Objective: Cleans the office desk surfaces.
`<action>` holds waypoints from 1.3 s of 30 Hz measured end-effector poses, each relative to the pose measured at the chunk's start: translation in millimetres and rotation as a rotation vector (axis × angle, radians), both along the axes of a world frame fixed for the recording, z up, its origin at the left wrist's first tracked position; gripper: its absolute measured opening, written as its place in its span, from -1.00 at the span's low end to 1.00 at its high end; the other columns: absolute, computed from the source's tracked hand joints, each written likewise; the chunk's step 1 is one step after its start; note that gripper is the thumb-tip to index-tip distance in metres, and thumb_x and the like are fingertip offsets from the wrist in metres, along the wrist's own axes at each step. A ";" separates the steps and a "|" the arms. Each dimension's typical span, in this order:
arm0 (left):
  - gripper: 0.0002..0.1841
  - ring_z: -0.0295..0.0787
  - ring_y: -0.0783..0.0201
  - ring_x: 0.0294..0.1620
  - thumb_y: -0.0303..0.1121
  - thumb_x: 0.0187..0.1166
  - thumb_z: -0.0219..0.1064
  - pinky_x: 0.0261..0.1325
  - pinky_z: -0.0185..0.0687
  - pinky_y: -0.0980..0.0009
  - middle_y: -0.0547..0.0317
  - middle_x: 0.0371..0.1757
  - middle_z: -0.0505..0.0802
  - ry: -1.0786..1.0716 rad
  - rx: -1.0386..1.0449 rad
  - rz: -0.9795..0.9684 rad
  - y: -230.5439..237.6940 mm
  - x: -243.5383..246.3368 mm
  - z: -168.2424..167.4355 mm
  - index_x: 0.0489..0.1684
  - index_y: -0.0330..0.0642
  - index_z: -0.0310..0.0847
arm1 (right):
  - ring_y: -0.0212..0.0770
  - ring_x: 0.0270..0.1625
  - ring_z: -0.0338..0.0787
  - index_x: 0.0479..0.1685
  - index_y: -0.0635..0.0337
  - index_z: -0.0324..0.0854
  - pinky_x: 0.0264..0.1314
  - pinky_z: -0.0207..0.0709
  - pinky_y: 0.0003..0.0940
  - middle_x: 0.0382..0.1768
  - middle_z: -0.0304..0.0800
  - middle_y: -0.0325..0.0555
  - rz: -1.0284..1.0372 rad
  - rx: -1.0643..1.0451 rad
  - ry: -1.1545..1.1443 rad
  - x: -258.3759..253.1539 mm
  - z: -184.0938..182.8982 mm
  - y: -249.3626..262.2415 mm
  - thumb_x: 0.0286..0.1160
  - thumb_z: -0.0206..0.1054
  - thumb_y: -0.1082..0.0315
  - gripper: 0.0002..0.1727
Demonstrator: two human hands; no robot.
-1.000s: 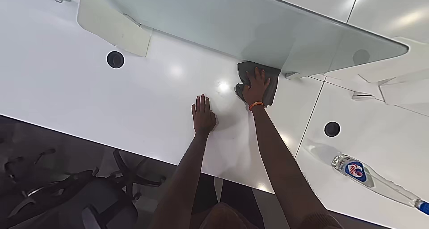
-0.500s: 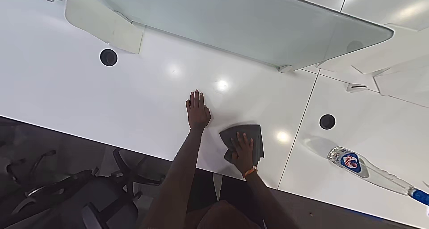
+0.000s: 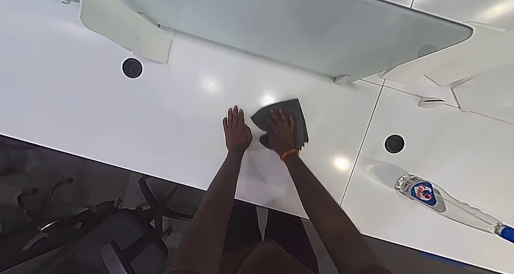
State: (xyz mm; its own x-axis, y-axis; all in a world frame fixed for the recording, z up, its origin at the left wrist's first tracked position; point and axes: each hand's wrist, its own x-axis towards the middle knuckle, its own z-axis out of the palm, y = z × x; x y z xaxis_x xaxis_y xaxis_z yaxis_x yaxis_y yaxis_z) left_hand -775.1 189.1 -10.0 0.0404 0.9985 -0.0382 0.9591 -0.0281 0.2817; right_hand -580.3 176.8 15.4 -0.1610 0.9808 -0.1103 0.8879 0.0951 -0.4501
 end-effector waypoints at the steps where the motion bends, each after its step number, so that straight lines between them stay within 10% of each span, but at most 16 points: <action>1: -0.34 -0.18 0.08 0.95 -0.21 0.62 -0.18 0.86 -0.26 -0.13 0.16 0.92 0.12 -0.001 0.009 -0.001 0.1 0.0 0.0 0.81 -0.10 0.20 | 0.03 0.93 -0.05 0.48 -0.20 0.65 0.82 -0.35 0.45 0.83 0.24 -0.34 0.009 0.007 -0.004 -5.0 0.3 24.6 0.40 0.22 0.31 -0.44; 9: -0.33 -0.13 0.08 0.94 -0.25 0.59 -0.16 0.84 -0.20 -0.13 0.14 0.91 0.15 -0.015 0.023 0.002 0.9 0.5 0.3 0.80 -0.10 0.22 | 0.06 0.95 -0.17 0.61 -0.29 0.55 0.82 -0.46 0.45 0.87 0.11 -0.35 0.070 -0.088 0.042 -15.5 8.5 98.1 0.38 0.32 0.35 -0.33; 23: -0.33 -0.21 0.14 0.96 -0.26 0.62 -0.19 0.86 -0.31 -0.18 0.15 0.93 0.11 -0.018 -0.002 -0.041 0.8 2.0 3.1 0.83 -0.11 0.15 | 0.10 0.86 0.17 0.66 -0.37 0.50 0.75 -0.13 0.47 0.81 0.29 -0.32 0.131 -0.088 -0.106 10.6 11.0 -209.0 0.27 0.30 0.06 -0.26; 28: -0.33 -0.10 0.14 0.94 -0.30 0.59 -0.18 0.84 -0.23 -0.17 0.17 0.90 0.20 -0.040 0.017 -0.044 1.6 0.7 4.1 0.81 -0.10 0.20 | 0.16 0.90 0.02 0.77 -0.59 0.27 0.73 -0.29 0.57 0.87 0.14 -0.30 0.109 -0.197 -0.210 0.8 11.1 -153.4 0.46 0.05 -0.40 -0.23; 34: -0.35 0.09 0.16 0.89 -0.32 0.58 -0.17 0.83 -0.12 -0.12 0.12 0.84 0.34 -0.112 0.076 -0.045 -0.6 -1.9 0.6 0.75 -0.16 0.28 | 0.08 0.94 -0.11 0.76 -0.62 0.27 0.78 -0.37 0.52 0.89 0.05 -0.38 0.062 -0.157 -0.228 -4.7 1.1 -75.6 0.69 -0.10 -0.14 -0.40; 39: -0.41 0.19 0.16 0.85 -0.41 0.65 -0.17 0.83 -0.09 -0.14 0.12 0.79 0.43 -0.160 0.109 -0.049 -2.1 -2.6 1.4 0.73 -0.16 0.33 | -0.18 0.72 0.43 0.54 0.20 0.55 0.86 0.04 0.07 0.57 0.62 -0.14 -0.217 -0.062 0.395 18.3 20.3 -9.5 0.74 0.04 0.24 -0.52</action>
State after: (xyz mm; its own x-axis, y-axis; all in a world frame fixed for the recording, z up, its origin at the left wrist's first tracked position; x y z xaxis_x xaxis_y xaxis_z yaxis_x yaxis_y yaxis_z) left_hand -777.7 187.1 -8.5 0.0859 0.9930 0.0809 0.8989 -0.1123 0.4235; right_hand -562.0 167.3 35.8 0.0058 0.9900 -0.1411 0.6431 -0.1118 -0.7576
